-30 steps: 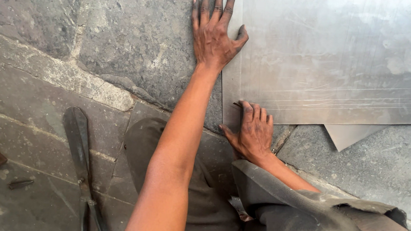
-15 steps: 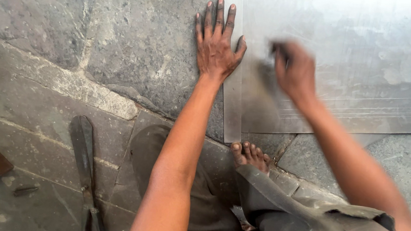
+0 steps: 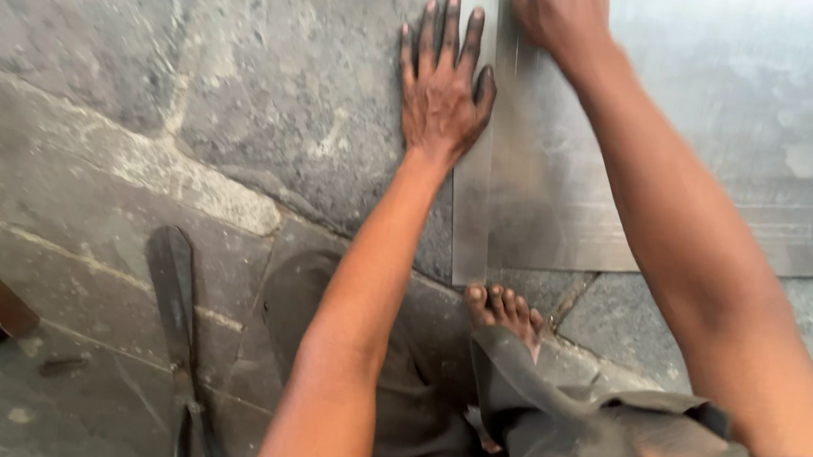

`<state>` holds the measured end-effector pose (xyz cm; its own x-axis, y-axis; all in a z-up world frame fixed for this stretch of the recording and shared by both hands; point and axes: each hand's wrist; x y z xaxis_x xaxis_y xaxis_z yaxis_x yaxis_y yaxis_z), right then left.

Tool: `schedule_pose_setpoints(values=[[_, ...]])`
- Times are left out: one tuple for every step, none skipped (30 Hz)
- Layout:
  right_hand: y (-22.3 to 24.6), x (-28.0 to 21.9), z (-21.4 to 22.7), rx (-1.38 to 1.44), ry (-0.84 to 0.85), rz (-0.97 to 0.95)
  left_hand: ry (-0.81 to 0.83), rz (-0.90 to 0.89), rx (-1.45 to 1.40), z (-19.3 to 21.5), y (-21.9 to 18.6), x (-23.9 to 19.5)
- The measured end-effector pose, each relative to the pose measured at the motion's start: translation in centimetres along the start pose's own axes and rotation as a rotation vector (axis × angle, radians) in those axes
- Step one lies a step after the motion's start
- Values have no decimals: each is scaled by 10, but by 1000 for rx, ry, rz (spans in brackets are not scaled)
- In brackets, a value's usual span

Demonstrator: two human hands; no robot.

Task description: The person uses an L-square and a marking tool to draw lines on metal sheets while sitting on the floor, occasionally shifting the sheets and the square to align new marks.

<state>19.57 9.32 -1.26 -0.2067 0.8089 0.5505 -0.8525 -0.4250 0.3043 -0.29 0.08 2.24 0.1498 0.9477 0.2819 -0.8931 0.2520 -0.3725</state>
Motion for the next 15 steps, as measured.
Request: schedule_pose_setpoints(values=[[19,-29,22,104,-49,-44,3,-5,4,-1,1,-3],[49,-62,47,60,278,-322,8,-2,6,-1,1,-4],[91,-104,88,113,378,-448,13,0,9,-1,1,-7],[133,-136,132,207,260,-350,-1,-7,13,-3,2,-1],[173,-156,167,162,480,-417,-23,-19,9,-5,1,3],[209,-171,202,257,301,-368,-39,-22,10,-4,1,-1],[211,-169,209,209,465,-412,-55,-25,10,-5,0,-4],[216,-170,217,153,628,-469,-34,-21,14,-7,-1,-6],[220,-171,226,96,790,-526,-13,-16,18,-9,2,-4],[212,-165,224,117,605,-510,10,-18,20,-10,2,-3],[194,-152,215,134,421,-489,0,-27,23,-10,2,-2],[180,-138,205,58,421,-500,-10,-27,31,-9,3,-3],[173,-125,195,-17,421,-510,-19,-27,38,-8,1,-6],[172,-114,186,-29,421,-493,-16,-20,35,-6,-1,-7],[174,-106,178,-40,420,-477,-13,-14,33,-3,-2,-9]])
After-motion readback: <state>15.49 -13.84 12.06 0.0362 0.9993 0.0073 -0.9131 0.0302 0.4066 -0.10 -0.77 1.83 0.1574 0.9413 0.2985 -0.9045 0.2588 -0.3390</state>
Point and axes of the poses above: each hand's wrist, its own x-axis towards the middle knuckle, its own z-axis out of the back of the hand, y = z × x, and after that the axes turned 15 degrees about -y, right-handed
